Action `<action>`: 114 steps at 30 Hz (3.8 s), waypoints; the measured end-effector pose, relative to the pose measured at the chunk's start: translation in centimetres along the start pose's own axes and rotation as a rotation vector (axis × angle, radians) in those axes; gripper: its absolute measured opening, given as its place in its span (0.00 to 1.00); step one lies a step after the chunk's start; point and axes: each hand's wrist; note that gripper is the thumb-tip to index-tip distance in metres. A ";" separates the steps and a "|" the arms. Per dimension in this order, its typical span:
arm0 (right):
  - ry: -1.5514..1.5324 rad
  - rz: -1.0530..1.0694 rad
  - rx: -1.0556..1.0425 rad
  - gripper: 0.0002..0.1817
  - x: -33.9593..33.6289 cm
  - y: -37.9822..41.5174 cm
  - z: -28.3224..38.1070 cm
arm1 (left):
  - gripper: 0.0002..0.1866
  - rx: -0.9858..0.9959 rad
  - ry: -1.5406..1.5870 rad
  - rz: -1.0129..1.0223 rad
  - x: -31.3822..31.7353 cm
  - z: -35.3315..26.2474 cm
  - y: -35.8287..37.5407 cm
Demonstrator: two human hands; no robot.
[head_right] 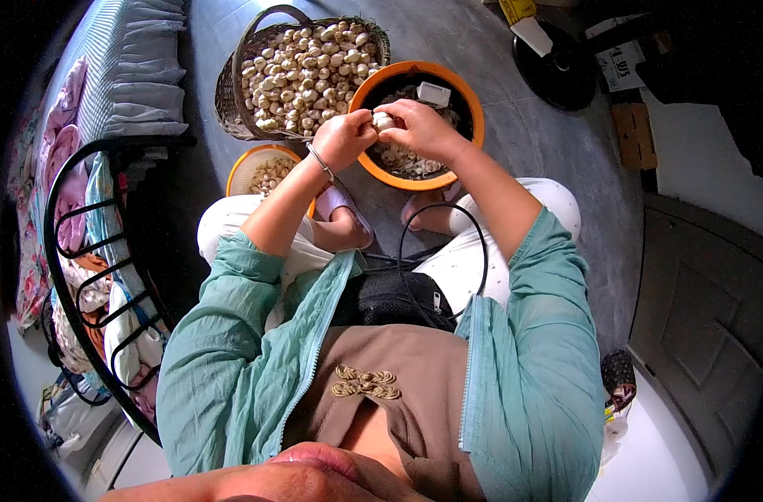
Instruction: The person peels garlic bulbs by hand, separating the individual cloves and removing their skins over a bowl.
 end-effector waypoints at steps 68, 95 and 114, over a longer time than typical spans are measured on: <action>-0.334 -0.027 0.004 0.21 0.6 -0.3 0.5 | 0.33 -0.219 0.777 0.195 1.0 -0.5 -0.5; -0.663 -0.059 0.182 0.09 0.2 -0.4 -0.1 | 0.20 -0.190 1.034 0.106 5.1 2.2 -1.4; -1.043 0.211 0.022 0.19 1.3 -0.1 -0.9 | 0.24 -0.093 0.220 0.003 1.4 -1.8 -0.1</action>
Point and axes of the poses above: each hand's wrist, its own y-axis away from the middle knuckle, its own x-axis out of the palm, z = x × y, and after that the axes turned 12 degrees about z, right-handed
